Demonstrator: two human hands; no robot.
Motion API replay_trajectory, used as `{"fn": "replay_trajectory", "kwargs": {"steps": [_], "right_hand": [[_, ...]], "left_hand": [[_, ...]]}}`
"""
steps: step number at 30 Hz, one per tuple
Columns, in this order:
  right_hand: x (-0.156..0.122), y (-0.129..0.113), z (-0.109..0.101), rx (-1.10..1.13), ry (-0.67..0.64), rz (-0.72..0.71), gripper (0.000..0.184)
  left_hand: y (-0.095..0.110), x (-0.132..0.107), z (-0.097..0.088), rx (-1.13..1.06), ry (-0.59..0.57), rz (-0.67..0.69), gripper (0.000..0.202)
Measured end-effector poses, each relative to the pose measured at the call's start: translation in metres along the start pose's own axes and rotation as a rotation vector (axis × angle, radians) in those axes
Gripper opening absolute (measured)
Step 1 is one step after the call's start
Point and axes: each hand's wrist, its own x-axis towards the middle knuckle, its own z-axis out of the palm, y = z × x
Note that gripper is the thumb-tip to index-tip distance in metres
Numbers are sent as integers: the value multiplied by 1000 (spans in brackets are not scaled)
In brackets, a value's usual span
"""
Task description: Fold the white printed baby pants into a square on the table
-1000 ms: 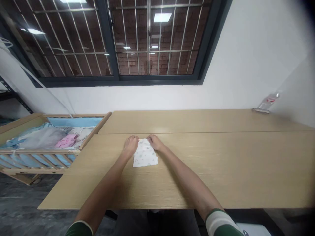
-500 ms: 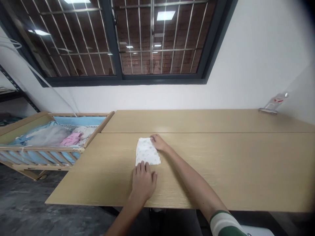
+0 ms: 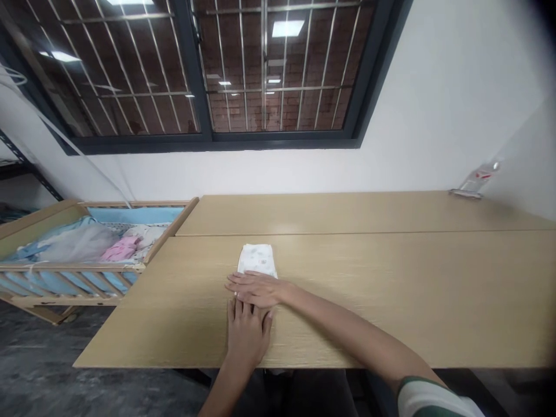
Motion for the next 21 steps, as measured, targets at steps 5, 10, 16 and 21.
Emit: {"fn": "replay_trajectory", "kwargs": {"steps": [5, 10, 16, 21], "right_hand": [[2, 38, -11, -84, 24, 97, 58], [11, 75, -21, -179, 70, 160, 62], [20, 107, -32, -236, 103, 198, 65], [25, 125, -40, -255, 146, 264, 66]], "left_hand": [[0, 5, -4, -26, -26, -13, 47], [-2, 6, 0, -26, -55, -22, 52], [-2, 7, -2, -15, -67, -16, 52], [-1, 7, -5, -29, -69, -10, 52]]}}
